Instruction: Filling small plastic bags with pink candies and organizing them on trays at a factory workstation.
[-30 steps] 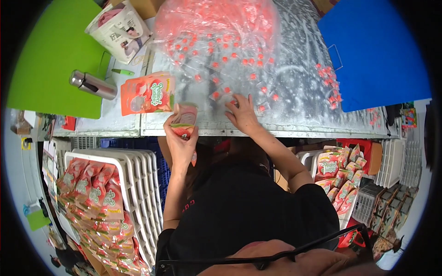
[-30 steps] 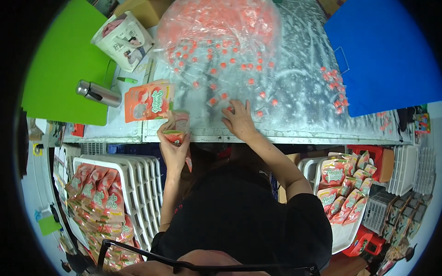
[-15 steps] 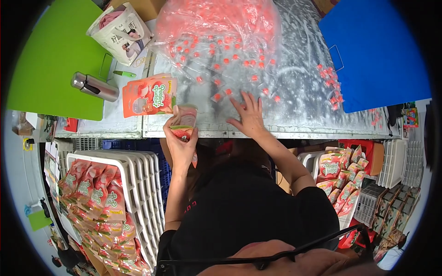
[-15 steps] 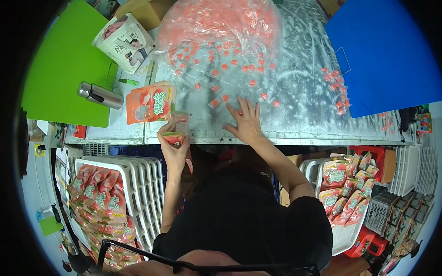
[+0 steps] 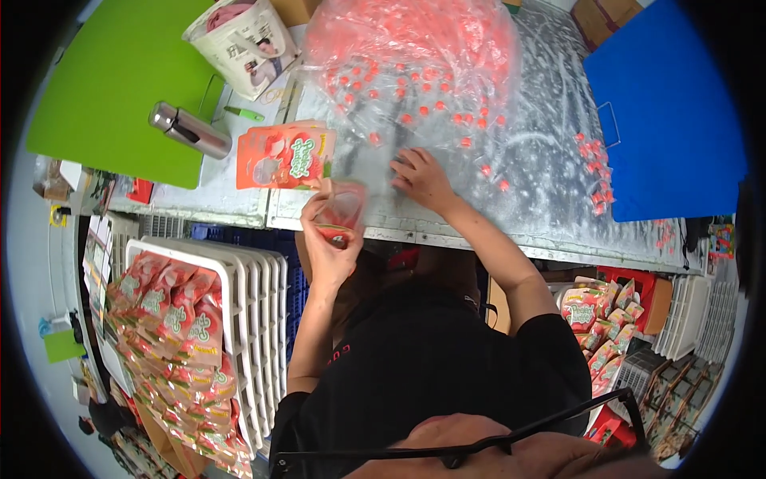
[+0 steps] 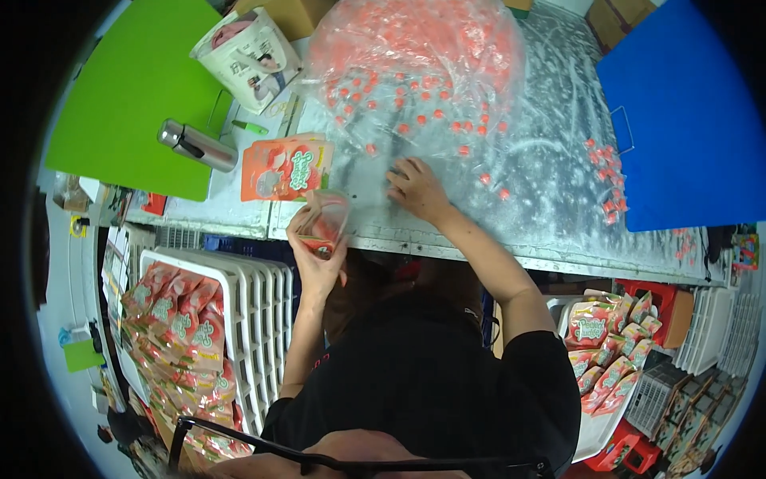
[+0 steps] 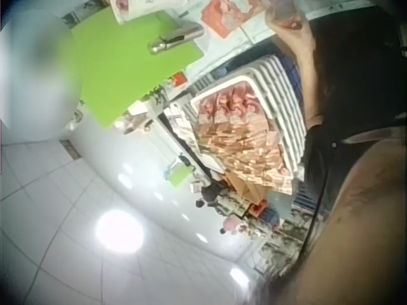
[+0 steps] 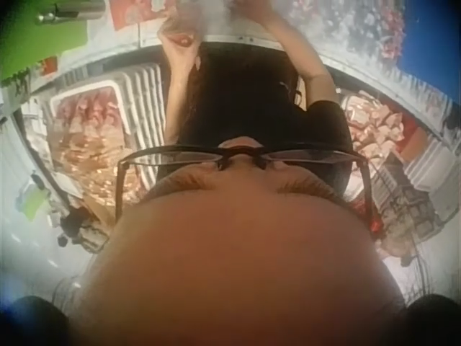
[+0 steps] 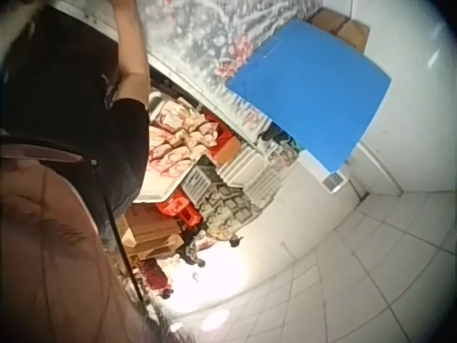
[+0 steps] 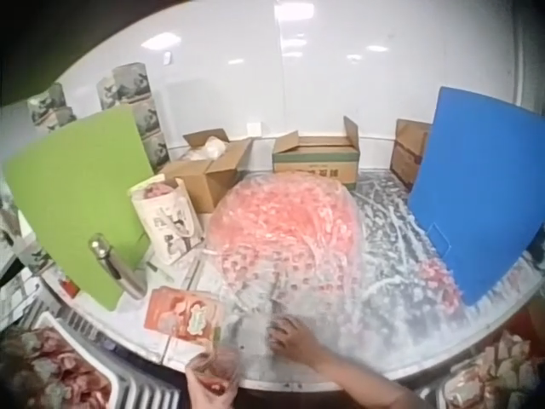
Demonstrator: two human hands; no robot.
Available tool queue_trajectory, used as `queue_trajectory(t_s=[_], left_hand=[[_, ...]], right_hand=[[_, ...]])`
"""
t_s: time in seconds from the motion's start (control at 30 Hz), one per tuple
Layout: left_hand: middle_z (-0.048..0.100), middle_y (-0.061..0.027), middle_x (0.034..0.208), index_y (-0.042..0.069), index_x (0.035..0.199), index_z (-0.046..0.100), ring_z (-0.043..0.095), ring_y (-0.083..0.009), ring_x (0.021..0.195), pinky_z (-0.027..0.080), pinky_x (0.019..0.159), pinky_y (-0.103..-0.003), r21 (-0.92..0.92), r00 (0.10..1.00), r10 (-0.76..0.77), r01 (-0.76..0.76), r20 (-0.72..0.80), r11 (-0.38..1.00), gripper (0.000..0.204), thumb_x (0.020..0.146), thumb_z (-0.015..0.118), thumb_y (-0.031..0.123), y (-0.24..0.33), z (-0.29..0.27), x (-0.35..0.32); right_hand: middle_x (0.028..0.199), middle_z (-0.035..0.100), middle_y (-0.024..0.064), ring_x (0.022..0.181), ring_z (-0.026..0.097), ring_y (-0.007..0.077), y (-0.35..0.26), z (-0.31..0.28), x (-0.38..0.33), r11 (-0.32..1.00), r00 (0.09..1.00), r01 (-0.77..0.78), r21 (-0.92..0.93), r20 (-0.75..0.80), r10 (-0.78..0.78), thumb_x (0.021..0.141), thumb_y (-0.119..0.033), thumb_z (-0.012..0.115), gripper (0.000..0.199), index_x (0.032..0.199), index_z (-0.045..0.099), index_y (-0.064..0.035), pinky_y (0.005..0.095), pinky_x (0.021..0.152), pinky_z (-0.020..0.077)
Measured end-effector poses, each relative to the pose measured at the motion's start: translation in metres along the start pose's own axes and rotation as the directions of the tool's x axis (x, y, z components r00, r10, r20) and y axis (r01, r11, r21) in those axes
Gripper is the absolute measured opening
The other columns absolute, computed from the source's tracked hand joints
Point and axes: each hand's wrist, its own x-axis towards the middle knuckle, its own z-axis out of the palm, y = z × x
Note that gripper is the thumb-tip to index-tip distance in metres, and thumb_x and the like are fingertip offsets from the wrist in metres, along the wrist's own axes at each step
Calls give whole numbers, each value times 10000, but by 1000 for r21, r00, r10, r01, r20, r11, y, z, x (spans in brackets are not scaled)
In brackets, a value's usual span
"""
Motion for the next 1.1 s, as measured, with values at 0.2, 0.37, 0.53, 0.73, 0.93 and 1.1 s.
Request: queue_trajectory(t_s=[0.2, 0.37, 0.53, 0.73, 0.93, 1.1], left_hand=[[428, -201, 1349, 65, 1272, 377, 472, -340, 1245, 373, 1068, -425, -111, 974, 225, -226, -23, 968, 775, 639, 817, -9, 7, 20, 7], [452, -195, 1316, 39, 1270, 397, 481, -354, 1225, 384, 1057, -437, 45, 977, 202, -205, 66, 978, 772, 625, 817, -22, 8, 32, 13], [468, -214, 1317, 38, 1260, 439, 472, -428, 1205, 402, 976, -508, 158, 944, 315, -327, 99, 932, 893, 515, 928, 104, 3, 53, 15], [465, -213, 1317, 31, 1250, 431, 495, -413, 1186, 427, 963, -484, 235, 946, 316, -326, 78, 916, 875, 508, 895, 13, 14, 60, 14], [462, -217, 1323, 36, 1246, 439, 494, -415, 1187, 423, 967, -479, 190, 946, 315, -325, 82, 926, 861, 515, 892, 9, 11, 65, 10], [456, -214, 1316, 37, 1258, 424, 495, -396, 1186, 422, 997, -455, 148, 958, 270, -281, 93, 948, 845, 538, 860, -25, 10, 63, 11]], right_hand=[[906, 568, 56, 829, 579, 285, -3, -3, -18, 989, 997, 28, -148, 71, -18, 799, -214, 734, 243, 997, 629, -121, 406, 684, 506], [707, 551, 20, 610, 538, 135, -23, -22, 0, 619, 812, -421, 663, -28, 583, 960, -227, 628, 150, 969, 607, -79, 318, 519, 435], [762, 572, 22, 701, 564, 104, -102, -101, 56, -67, 702, -67, 995, 95, 705, 1016, -209, 543, 159, 1046, 572, -55, 262, 558, 441], [898, 622, 51, 826, 585, 110, -119, -84, 44, -30, 769, -70, 997, 73, 635, 1013, -157, 543, 143, 1030, 582, -20, 251, 749, 481], [971, 638, 31, 898, 587, 93, -125, -85, 46, 198, 778, -135, 971, -20, 628, 999, -113, 573, 145, 1098, 606, -11, 235, 818, 474], [1028, 625, 44, 1019, 564, 116, -120, -92, 59, 206, 815, -160, 965, 11, 579, 1022, -198, 550, 220, 1079, 620, 2, 287, 907, 445]])
